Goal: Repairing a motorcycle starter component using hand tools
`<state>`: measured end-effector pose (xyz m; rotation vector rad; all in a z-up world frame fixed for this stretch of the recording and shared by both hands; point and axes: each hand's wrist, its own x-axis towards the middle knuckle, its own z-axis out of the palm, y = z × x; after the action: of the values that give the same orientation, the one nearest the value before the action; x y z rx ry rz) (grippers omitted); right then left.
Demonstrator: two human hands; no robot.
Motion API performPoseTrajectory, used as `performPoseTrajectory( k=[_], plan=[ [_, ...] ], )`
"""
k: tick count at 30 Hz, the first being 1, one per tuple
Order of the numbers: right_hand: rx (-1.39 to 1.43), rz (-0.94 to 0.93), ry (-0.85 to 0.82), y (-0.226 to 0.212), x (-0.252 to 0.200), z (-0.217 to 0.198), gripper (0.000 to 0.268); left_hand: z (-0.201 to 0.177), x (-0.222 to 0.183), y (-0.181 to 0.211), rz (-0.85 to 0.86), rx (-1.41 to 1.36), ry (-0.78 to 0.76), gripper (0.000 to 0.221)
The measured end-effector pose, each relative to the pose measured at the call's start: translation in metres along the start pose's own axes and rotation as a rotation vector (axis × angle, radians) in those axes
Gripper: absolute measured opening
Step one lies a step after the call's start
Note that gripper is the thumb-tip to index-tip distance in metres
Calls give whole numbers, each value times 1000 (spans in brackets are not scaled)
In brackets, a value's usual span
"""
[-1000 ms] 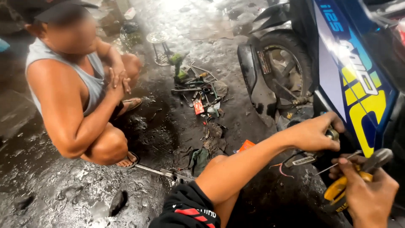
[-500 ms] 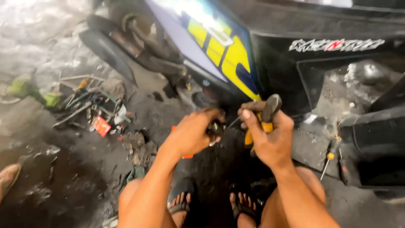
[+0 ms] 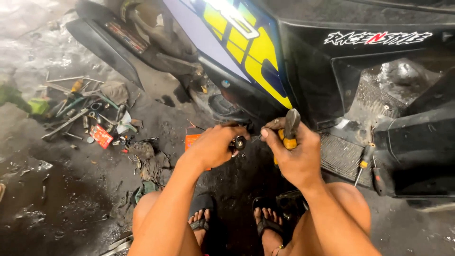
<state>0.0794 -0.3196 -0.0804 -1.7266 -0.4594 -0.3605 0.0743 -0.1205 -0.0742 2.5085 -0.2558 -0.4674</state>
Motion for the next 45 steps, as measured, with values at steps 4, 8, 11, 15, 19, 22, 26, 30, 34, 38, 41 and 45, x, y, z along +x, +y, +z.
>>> performPoseTrajectory(
  k=[4,8,11,15,19,22,26,30,34,38,41,45],
  plan=[
    [15,27,6,-6,-3,1,9,-3,-7,0,9,-21,32,45],
    [80,51,-6,-9,-8,7,10,-2,-17,-1,-2,-47,46,41],
    [103,37,-9,-13,-5,8,10,5,-18,-3,24,-45,63,41],
    [0,-57,-42,-28,-8,7,11,23,-12,-13,-9,4,110,39],
    [-30,-82,-46,-27,-14,8,13,22,-17,-5,-40,8,136,41],
    [-7,-91,-37,-15,-13,11,13,27,-13,-6,-49,6,152,44],
    [-26,-88,-41,-10,-15,12,13,32,-11,-11,-53,2,157,46],
    [-72,-113,-41,-11,-13,16,13,36,-6,-15,-33,-28,173,44],
    [-167,-156,-22,-2,-17,18,14,38,-6,-15,-36,-48,162,44],
    [-149,-127,-25,-6,-14,18,16,35,-6,-14,-40,-29,177,43],
    [-182,-124,-35,-3,-16,17,16,31,-11,-8,-30,-44,176,45],
    [-206,-138,-46,-1,-14,17,15,29,-9,-8,7,-6,202,46]
  ],
)
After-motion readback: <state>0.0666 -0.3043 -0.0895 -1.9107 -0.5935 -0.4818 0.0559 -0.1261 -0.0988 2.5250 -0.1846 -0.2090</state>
